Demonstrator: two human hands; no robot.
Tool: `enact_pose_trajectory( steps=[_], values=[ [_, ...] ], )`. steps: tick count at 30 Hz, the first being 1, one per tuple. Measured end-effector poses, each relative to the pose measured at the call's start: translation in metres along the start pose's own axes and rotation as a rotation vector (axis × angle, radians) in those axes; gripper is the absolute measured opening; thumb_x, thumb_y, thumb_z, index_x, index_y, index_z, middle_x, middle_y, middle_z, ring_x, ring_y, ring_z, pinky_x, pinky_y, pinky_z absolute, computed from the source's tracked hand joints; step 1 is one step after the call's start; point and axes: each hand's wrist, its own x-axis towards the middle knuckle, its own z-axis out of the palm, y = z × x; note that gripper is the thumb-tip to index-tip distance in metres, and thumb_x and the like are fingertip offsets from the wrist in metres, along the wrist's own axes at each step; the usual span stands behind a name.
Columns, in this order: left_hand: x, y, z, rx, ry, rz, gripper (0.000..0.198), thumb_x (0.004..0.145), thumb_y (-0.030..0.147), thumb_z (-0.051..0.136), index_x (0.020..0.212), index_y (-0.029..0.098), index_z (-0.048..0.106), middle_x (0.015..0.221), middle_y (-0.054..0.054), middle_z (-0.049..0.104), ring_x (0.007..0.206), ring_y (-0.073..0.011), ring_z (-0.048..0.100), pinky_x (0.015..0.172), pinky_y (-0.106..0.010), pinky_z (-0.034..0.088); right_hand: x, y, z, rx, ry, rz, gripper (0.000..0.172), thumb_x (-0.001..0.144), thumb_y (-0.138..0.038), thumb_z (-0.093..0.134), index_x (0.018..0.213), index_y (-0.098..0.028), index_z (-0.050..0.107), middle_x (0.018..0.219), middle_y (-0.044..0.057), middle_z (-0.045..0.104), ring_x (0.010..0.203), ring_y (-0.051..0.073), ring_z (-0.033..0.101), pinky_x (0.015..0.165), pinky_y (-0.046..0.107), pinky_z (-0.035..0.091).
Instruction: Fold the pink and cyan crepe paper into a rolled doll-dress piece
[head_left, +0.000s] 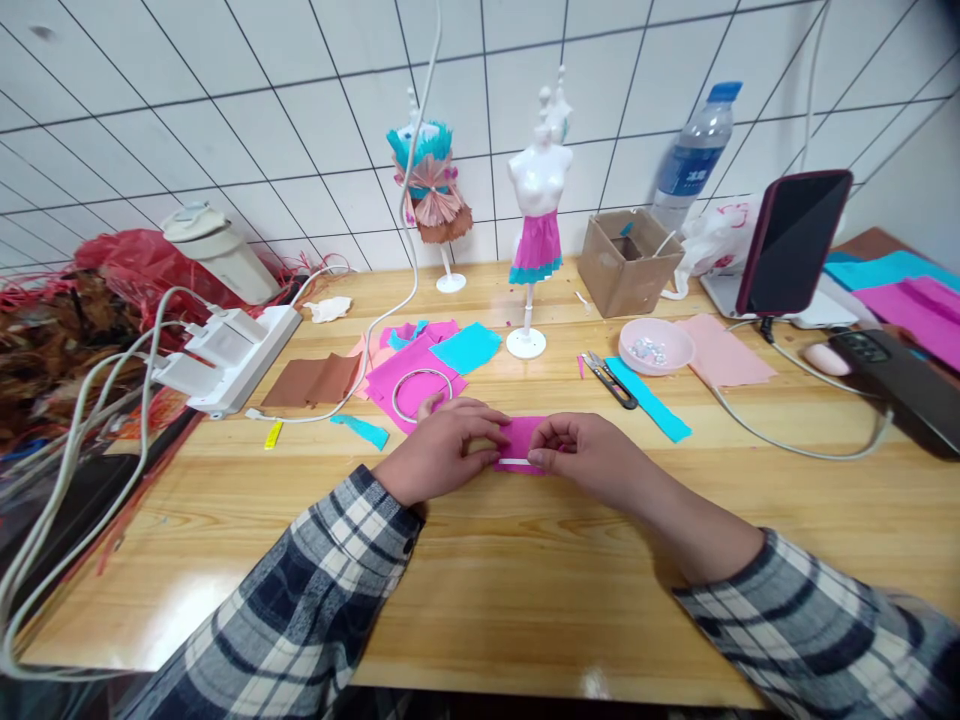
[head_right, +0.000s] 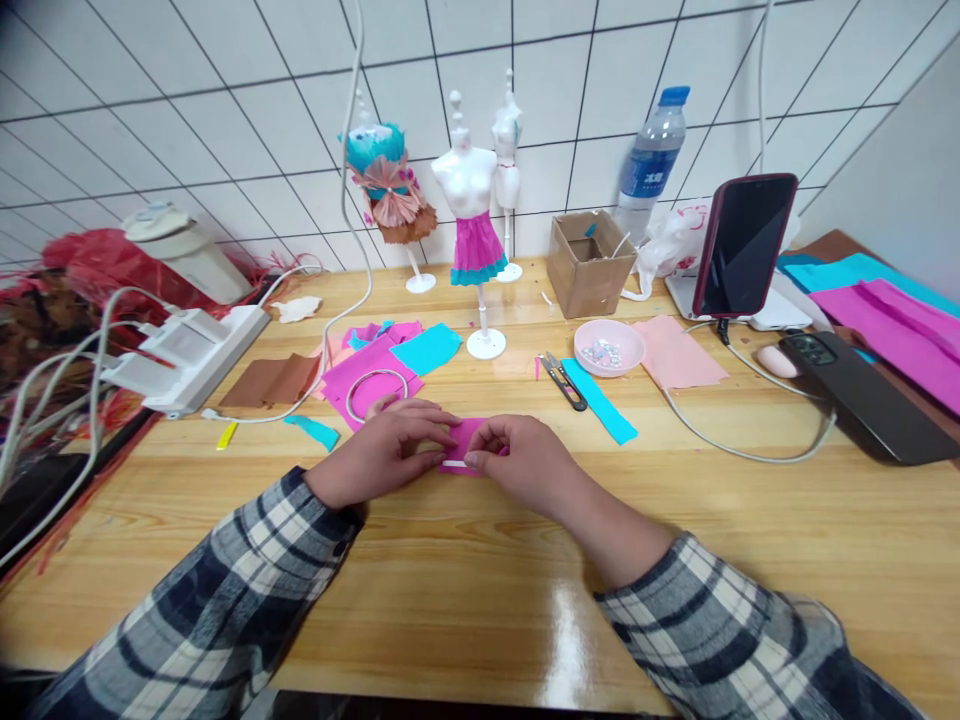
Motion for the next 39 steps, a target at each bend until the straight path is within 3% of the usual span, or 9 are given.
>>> enact_pose_trajectory(
  steps=[20,26,32,39],
  values=[
    [-0.0001,-0.0003,-0.0004,0.027,0.0,-0.025,0.015,0.083,0.03,0.068,0.097,0.03,0.073,0.121,0.0,0.07,0.118,-0.0235,0.058,0.108,-0.05,0.031,0.0021,-0.0013,0.0042,0.025,-0.035,-0.001,0.007,0.074,-0.025,0.065,0.073,-0.018,0.066,0.073,0.001,0.068,0.07,0.016,0.061,0.068,0.029,0.047],
    [0.0,0.0008,0.0,0.022,0.01,-0.023,0.014,0.083,0.03,0.067,0.096,0.028,0.073,0.12,-0.001,0.07,0.117,-0.0236,0.059,0.108,-0.05,0.03,0.0039,0.001,0.0052,-0.055,0.022,0.037,0.008,0.073,-0.027,0.064,0.074,-0.019,0.066,0.074,0.002,0.068,0.072,0.018,0.062,0.069,0.03,0.048],
    [0.0005,0.0037,-0.0015,0.015,0.002,-0.036,0.014,0.083,0.028,0.067,0.095,0.028,0.074,0.119,-0.002,0.071,0.116,-0.0239,0.06,0.109,-0.052,0.028,0.0033,0.0005,0.0048,0.013,-0.032,0.025,0.009,0.074,-0.027,0.065,0.075,-0.018,0.066,0.076,0.003,0.07,0.073,0.017,0.063,0.07,0.029,0.047],
    [-0.0003,0.002,-0.0005,0.022,0.008,-0.03,0.015,0.083,0.029,0.067,0.097,0.028,0.074,0.12,-0.001,0.07,0.118,-0.023,0.058,0.109,-0.049,0.03,0.0035,0.0006,0.0059,-0.085,0.038,0.046,0.008,0.072,-0.027,0.065,0.072,-0.019,0.068,0.069,0.0,0.068,0.068,0.016,0.061,0.064,0.027,0.045]
  ],
)
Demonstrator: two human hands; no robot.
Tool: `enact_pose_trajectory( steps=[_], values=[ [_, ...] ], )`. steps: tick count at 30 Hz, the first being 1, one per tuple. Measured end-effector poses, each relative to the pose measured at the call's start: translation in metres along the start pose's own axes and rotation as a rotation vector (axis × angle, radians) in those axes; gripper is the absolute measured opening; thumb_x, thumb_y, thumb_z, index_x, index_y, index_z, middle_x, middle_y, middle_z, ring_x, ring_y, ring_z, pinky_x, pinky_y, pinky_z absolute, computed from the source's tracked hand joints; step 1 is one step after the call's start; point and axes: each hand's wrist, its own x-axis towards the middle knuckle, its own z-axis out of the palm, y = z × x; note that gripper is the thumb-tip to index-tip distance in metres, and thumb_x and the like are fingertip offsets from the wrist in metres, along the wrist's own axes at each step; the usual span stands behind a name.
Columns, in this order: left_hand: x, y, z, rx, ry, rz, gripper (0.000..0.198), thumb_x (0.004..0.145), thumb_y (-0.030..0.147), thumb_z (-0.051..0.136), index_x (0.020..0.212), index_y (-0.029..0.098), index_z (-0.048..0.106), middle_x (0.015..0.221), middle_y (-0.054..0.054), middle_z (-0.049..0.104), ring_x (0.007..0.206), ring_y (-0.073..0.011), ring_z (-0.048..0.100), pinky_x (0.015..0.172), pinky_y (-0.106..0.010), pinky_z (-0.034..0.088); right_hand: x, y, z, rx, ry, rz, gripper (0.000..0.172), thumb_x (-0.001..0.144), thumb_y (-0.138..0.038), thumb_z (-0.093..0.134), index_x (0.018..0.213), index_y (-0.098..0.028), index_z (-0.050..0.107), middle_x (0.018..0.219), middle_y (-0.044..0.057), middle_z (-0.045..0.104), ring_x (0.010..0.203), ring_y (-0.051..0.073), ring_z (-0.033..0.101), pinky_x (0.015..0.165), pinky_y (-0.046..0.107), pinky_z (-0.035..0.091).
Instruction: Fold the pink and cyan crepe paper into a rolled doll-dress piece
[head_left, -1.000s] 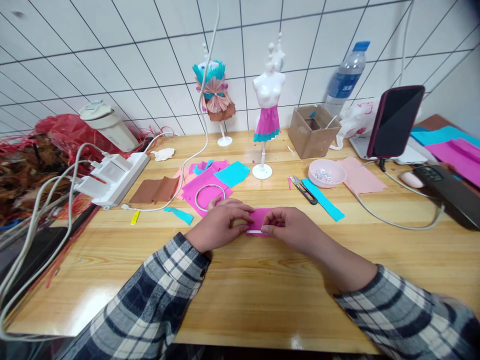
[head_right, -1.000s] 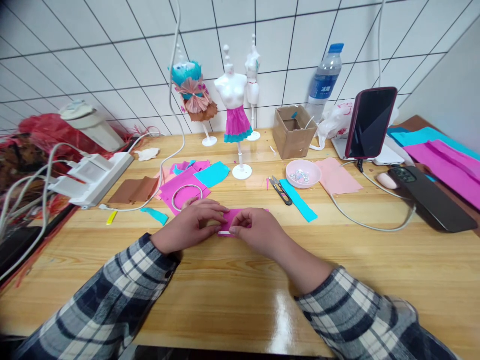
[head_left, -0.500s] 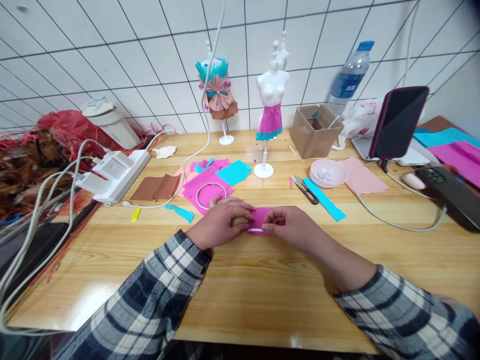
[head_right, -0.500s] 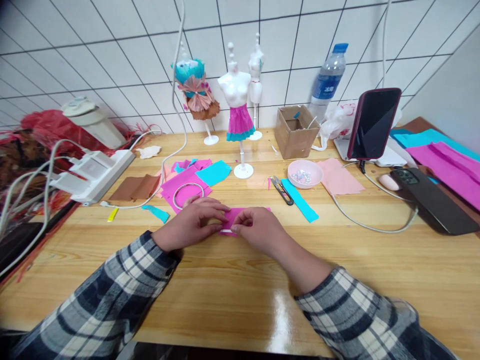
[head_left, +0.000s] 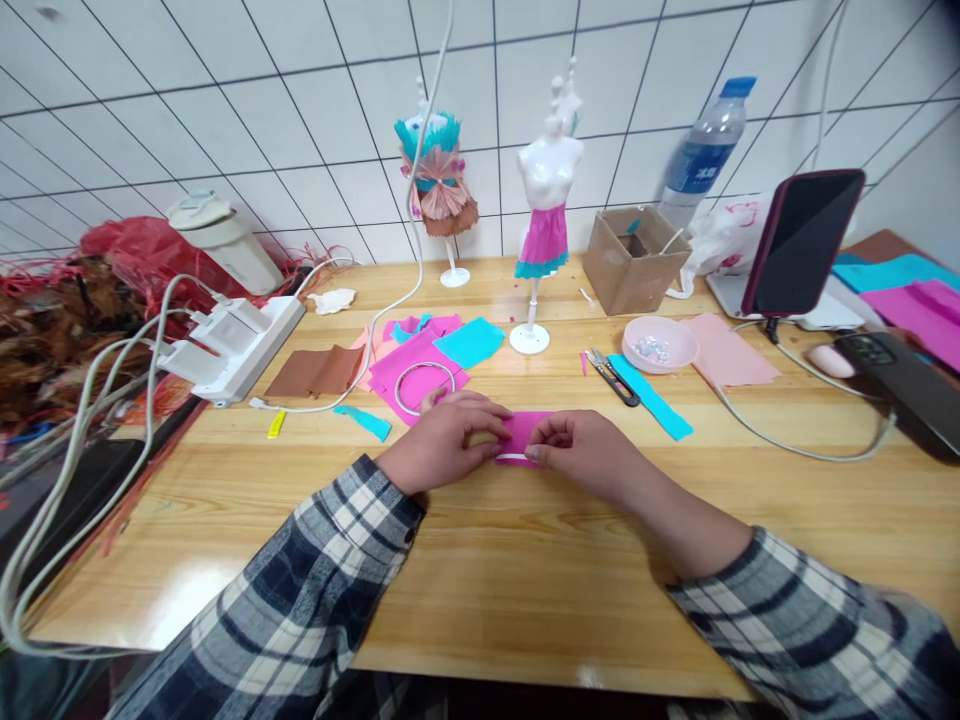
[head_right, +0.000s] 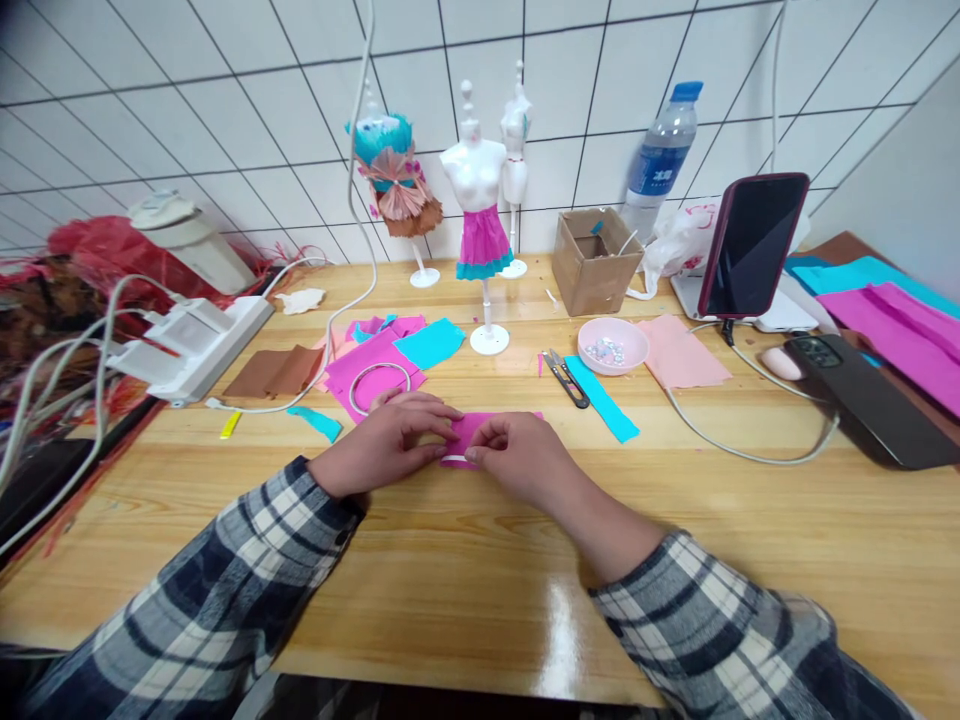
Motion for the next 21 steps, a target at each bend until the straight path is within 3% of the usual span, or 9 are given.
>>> enact_pose_trajectory(
  steps=[8,21],
  values=[
    [-0.0006,0.0021,-0.0036,-0.008,-0.015,0.03,0.017,0.085,0.03,0.064,0.1,0.027,0.073,0.122,-0.002,0.069,0.118,-0.0229,0.058,0.108,-0.048,0.033,-0.0021,-0.0027,0.0012,-0.091,0.026,0.004,0.004,0.072,-0.023,0.066,0.071,-0.02,0.069,0.07,-0.001,0.07,0.067,0.015,0.062,0.063,0.026,0.043],
    [-0.0011,0.0027,0.001,0.005,0.0,0.005,0.015,0.081,0.031,0.069,0.096,0.027,0.07,0.122,0.0,0.068,0.119,-0.023,0.057,0.111,-0.051,0.027,-0.0054,-0.0088,-0.0002,-0.189,0.047,0.015,0.004,0.074,-0.021,0.066,0.071,-0.02,0.068,0.067,-0.003,0.068,0.064,0.013,0.06,0.059,0.024,0.04]
  ],
)
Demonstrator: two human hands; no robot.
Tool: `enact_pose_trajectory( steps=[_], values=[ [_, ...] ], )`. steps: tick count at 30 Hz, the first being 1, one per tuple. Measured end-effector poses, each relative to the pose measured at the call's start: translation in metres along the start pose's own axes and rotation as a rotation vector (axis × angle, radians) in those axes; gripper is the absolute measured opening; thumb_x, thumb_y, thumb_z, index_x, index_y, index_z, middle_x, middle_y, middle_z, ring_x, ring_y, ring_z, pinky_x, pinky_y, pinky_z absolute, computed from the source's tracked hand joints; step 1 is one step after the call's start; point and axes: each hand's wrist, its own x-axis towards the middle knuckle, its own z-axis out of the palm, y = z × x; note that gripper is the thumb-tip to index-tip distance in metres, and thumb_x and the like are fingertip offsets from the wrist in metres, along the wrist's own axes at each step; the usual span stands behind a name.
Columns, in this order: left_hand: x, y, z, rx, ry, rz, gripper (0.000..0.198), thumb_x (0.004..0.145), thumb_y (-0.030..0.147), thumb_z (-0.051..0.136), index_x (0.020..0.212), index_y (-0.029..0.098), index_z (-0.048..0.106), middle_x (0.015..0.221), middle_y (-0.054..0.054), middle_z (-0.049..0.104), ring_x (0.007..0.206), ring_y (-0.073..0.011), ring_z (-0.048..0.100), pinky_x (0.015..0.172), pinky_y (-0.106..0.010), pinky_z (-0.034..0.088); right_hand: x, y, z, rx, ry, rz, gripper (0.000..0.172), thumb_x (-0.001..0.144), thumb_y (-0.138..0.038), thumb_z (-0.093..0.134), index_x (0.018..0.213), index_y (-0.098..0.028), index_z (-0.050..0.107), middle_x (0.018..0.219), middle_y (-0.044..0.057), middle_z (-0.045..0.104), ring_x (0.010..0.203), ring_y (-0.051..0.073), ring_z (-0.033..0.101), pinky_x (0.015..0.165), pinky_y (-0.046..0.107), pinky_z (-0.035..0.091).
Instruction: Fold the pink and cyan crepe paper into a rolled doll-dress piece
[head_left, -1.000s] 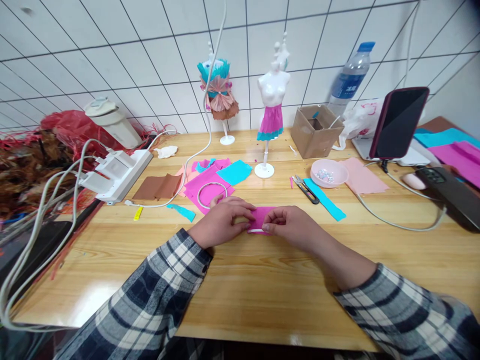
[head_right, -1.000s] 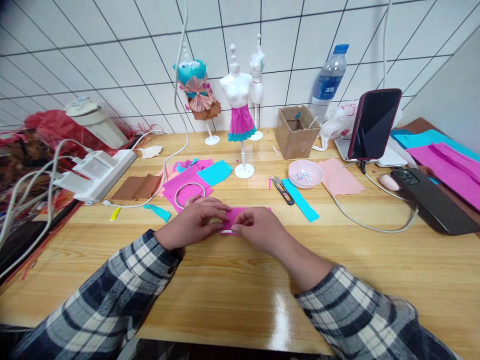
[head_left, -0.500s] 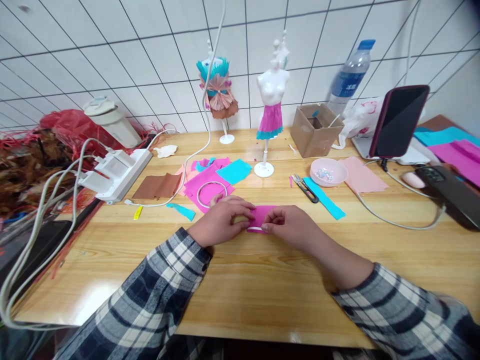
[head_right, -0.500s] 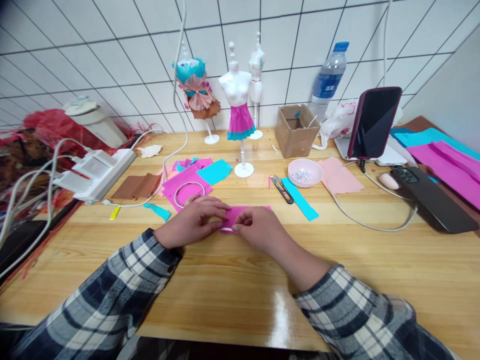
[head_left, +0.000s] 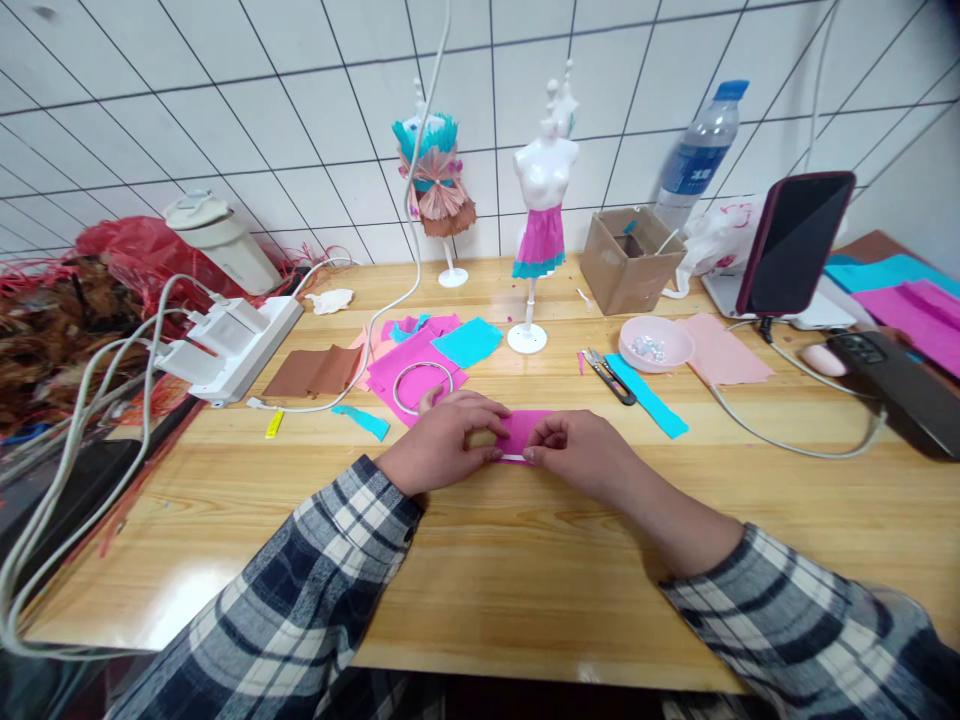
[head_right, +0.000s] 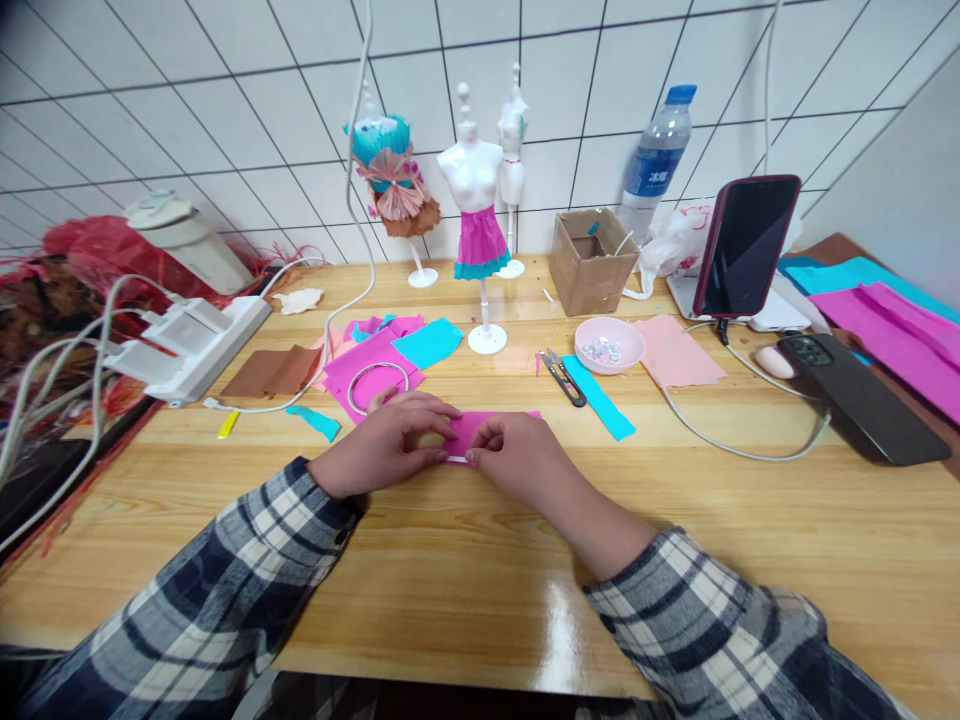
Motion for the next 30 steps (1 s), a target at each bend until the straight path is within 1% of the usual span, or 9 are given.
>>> enact_pose_trajectory(
  steps=[4,8,12,16,21,24,27,30],
  values=[
    [-0.001,0.0,0.0,-0.004,-0.008,0.008,0.015,0.082,0.028,0.067,0.098,0.027,0.068,0.124,0.0,0.067,0.12,-0.0229,0.056,0.11,-0.051,0.027,-0.007,-0.007,-0.003,-0.077,0.023,-0.015,0.003,0.075,-0.022,0.067,0.072,-0.021,0.067,0.068,-0.003,0.068,0.065,0.013,0.059,0.059,0.024,0.04],
    [-0.001,-0.001,0.0,-0.021,-0.021,0.02,0.016,0.083,0.029,0.066,0.099,0.027,0.067,0.126,-0.002,0.065,0.121,-0.0233,0.055,0.11,-0.05,0.029,-0.015,-0.01,-0.009,-0.114,0.055,-0.051,0.002,0.077,-0.02,0.067,0.076,-0.022,0.067,0.075,-0.003,0.071,0.071,0.013,0.062,0.065,0.025,0.043],
    [-0.001,0.0,0.0,-0.023,-0.026,0.01,0.016,0.083,0.028,0.065,0.099,0.028,0.067,0.125,-0.001,0.065,0.121,-0.0229,0.055,0.111,-0.052,0.026,-0.017,-0.004,-0.013,-0.11,0.044,-0.061,0.009,0.077,-0.016,0.066,0.083,-0.022,0.067,0.081,-0.001,0.072,0.072,0.013,0.063,0.067,0.025,0.044],
    [-0.001,0.001,-0.001,-0.036,-0.03,0.018,0.015,0.084,0.027,0.064,0.099,0.027,0.067,0.125,-0.001,0.065,0.121,-0.0224,0.055,0.111,-0.051,0.027,-0.016,0.002,-0.015,-0.191,0.073,-0.061,0.013,0.076,-0.014,0.065,0.086,-0.022,0.067,0.079,-0.001,0.072,0.073,0.015,0.063,0.067,0.026,0.042],
    [-0.001,-0.001,-0.001,-0.035,-0.036,0.021,0.016,0.084,0.027,0.063,0.1,0.027,0.067,0.126,-0.001,0.065,0.121,-0.0223,0.054,0.111,-0.05,0.028,-0.014,0.005,-0.016,-0.198,0.021,-0.047,0.009,0.076,-0.016,0.063,0.081,-0.022,0.065,0.071,-0.003,0.068,0.067,0.014,0.059,0.061,0.026,0.039],
    [0.0,0.0,-0.002,-0.035,-0.036,0.024,0.017,0.085,0.028,0.062,0.101,0.027,0.068,0.126,-0.003,0.065,0.121,-0.023,0.054,0.11,-0.052,0.029,-0.012,0.007,-0.016,-0.235,0.033,-0.05,0.007,0.074,-0.016,0.062,0.078,-0.022,0.062,0.071,-0.002,0.067,0.067,0.014,0.057,0.059,0.025,0.036],
    [0.0,0.0,-0.002,-0.029,-0.038,0.03,0.017,0.086,0.028,0.062,0.101,0.027,0.068,0.127,-0.003,0.065,0.121,-0.0225,0.054,0.109,-0.05,0.031,-0.009,0.008,-0.014,-0.272,0.026,-0.056,0.005,0.073,-0.017,0.062,0.074,-0.021,0.06,0.072,-0.002,0.066,0.067,0.014,0.056,0.059,0.025,0.035],
    [-0.001,0.002,-0.002,-0.007,-0.033,0.025,0.015,0.085,0.028,0.062,0.1,0.027,0.068,0.126,-0.002,0.065,0.121,-0.0222,0.055,0.11,-0.051,0.028,-0.008,0.008,-0.013,-0.282,0.024,-0.053,0.006,0.072,-0.017,0.062,0.072,-0.022,0.058,0.07,-0.002,0.065,0.065,0.013,0.055,0.059,0.025,0.034]
  ],
)
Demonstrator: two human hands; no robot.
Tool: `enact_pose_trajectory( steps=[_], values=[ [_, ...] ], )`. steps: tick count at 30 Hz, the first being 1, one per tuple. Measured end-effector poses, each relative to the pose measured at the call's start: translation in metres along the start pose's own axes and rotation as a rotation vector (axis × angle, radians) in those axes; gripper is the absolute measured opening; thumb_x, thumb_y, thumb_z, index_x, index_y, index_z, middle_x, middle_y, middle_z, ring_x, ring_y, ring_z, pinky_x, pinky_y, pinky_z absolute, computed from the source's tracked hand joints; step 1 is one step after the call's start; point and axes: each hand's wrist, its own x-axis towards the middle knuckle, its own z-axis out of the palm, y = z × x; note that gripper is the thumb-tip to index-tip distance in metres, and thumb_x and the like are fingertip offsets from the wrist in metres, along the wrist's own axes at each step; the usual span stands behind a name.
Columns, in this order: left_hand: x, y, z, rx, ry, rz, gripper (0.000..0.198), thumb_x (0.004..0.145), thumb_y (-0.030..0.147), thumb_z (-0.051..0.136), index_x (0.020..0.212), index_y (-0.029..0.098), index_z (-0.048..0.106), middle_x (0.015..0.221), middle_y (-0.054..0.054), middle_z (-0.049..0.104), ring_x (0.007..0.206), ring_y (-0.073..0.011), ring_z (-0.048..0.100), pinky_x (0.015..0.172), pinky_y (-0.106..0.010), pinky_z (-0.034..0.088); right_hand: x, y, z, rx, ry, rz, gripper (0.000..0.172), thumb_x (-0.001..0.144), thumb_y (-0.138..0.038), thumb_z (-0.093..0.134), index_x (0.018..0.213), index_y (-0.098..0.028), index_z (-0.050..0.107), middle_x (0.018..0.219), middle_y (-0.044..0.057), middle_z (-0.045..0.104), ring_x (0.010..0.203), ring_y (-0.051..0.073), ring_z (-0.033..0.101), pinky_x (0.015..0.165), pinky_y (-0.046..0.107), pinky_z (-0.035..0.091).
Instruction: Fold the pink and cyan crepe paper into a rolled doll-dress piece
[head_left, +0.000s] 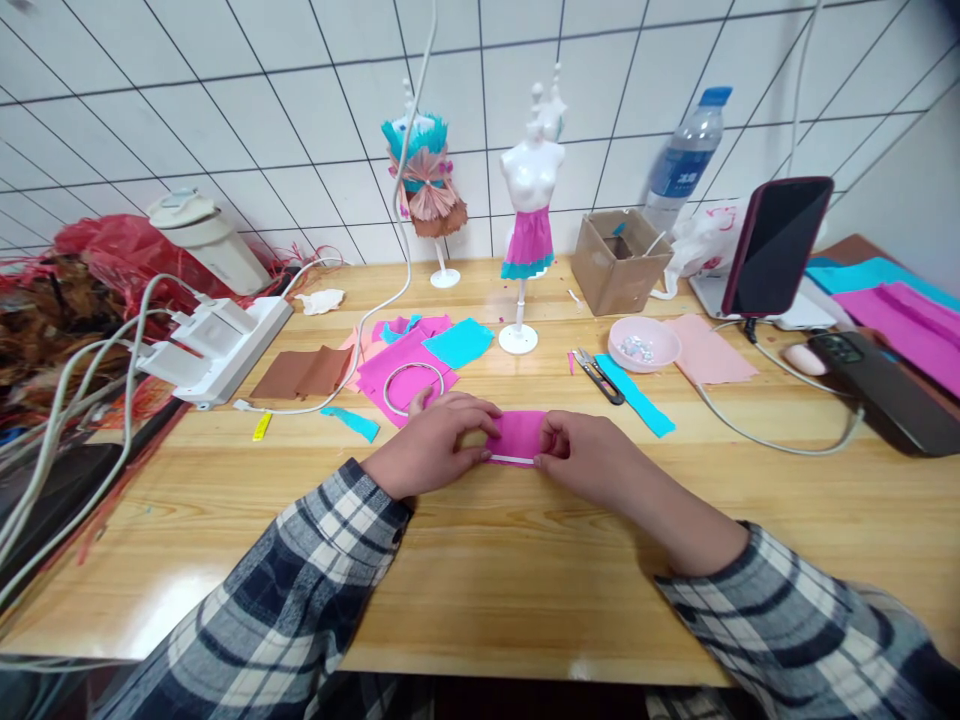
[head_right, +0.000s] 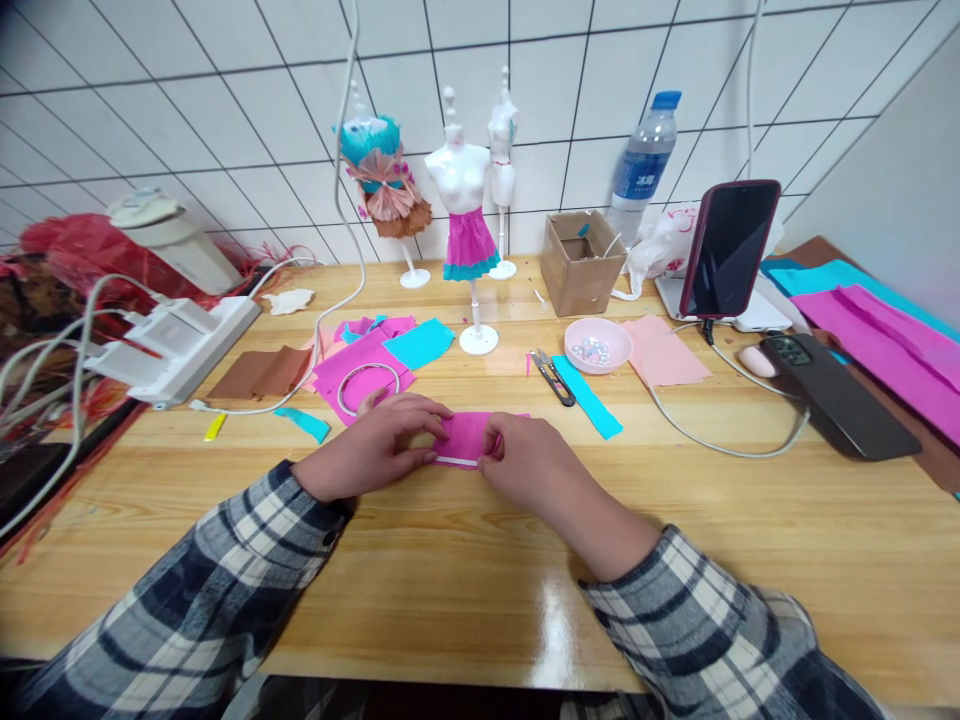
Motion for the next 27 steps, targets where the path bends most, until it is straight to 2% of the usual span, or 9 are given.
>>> enact_pose_trajectory(
  steps=[5,8,11,14,16,18,22,24,27],
  values=[
    [-0.001,0.001,-0.001,0.036,-0.006,-0.021,0.016,0.085,0.027,0.062,0.1,0.029,0.067,0.126,0.001,0.065,0.121,-0.0218,0.055,0.114,-0.056,0.016,0.001,-0.002,0.0,-0.009,0.018,-0.008,0.008,0.071,-0.015,0.06,0.072,-0.021,0.055,0.07,-0.003,0.064,0.065,0.013,0.054,0.058,0.025,0.033],
    [-0.001,0.007,-0.005,0.094,0.006,-0.018,0.018,0.085,0.025,0.06,0.101,0.028,0.067,0.123,-0.001,0.066,0.12,-0.024,0.054,0.113,-0.058,0.015,0.002,-0.002,0.0,-0.014,0.016,-0.004,0.009,0.07,-0.015,0.06,0.073,-0.021,0.054,0.07,-0.002,0.064,0.065,0.014,0.054,0.059,0.025,0.033],
    [-0.003,0.025,-0.005,0.2,0.059,0.015,0.027,0.085,0.019,0.052,0.106,0.026,0.067,0.122,-0.004,0.065,0.121,-0.0255,0.052,0.113,-0.057,0.019,0.003,0.0,0.002,-0.026,0.023,-0.012,0.008,0.071,-0.017,0.061,0.074,-0.022,0.055,0.071,-0.002,0.064,0.067,0.014,0.055,0.059,0.025,0.033],
    [-0.011,0.049,0.008,0.305,0.056,0.11,0.043,0.086,0.018,0.046,0.128,0.024,0.057,0.138,-0.007,0.057,0.131,-0.025,0.046,0.118,-0.054,0.013,0.004,0.002,0.004,-0.013,0.02,-0.022,0.008,0.072,-0.019,0.062,0.076,-0.022,0.056,0.075,-0.001,0.066,0.069,0.015,0.057,0.06,0.025,0.034],
    [-0.019,0.062,0.023,0.37,0.0,0.116,0.057,0.09,0.025,0.044,0.146,0.016,0.038,0.154,-0.013,0.038,0.144,-0.0267,0.031,0.119,-0.049,0.016,0.004,0.002,0.004,-0.008,0.021,-0.021,0.007,0.072,-0.019,0.062,0.076,-0.022,0.056,0.074,-0.001,0.066,0.069,0.015,0.057,0.06,0.025,0.034],
    [-0.028,0.069,0.038,0.427,-0.057,0.05,0.065,0.094,0.037,0.042,0.15,0.009,0.029,0.158,-0.017,0.029,0.147,-0.0289,0.024,0.118,-0.047,0.023,0.005,0.001,0.003,-0.01,0.032,-0.013,0.008,0.072,-0.019,0.062,0.073,-0.021,0.054,0.072,-0.001,0.064,0.068,0.015,0.056,0.06,0.026,0.035],
    [-0.035,0.07,0.05,0.464,-0.125,-0.002,0.074,0.096,0.057,0.029,0.151,0.008,0.027,0.158,-0.019,0.022,0.146,-0.0341,0.024,0.115,-0.06,0.023,0.003,0.0,-0.003,0.066,0.015,0.033,0.012,0.075,-0.027,0.066,0.073,-0.021,0.056,0.07,-0.002,0.063,0.066,0.014,0.056,0.058,0.025,0.036],
    [-0.035,0.068,0.05,0.465,-0.124,0.001,0.076,0.096,0.06,0.026,0.152,0.009,0.025,0.158,-0.019,0.021,0.146,-0.0356,0.024,0.114,-0.067,0.019,0.001,0.0,-0.008,0.136,-0.022,0.075,0.011,0.077,-0.029,0.067,0.076,-0.021,0.058,0.071,-0.002,0.064,0.064,0.013,0.057,0.056,0.024,0.038],
    [-0.034,0.068,0.048,0.471,-0.121,0.002,0.075,0.096,0.06,0.025,0.153,0.011,0.024,0.158,-0.018,0.02,0.147,-0.0356,0.023,0.113,-0.071,0.016,-0.002,0.002,-0.015,0.189,-0.06,0.094,0.008,0.077,-0.026,0.068,0.08,-0.021,0.062,0.069,-0.002,0.065,0.061,0.012,0.058,0.055,0.023,0.04]
  ],
)
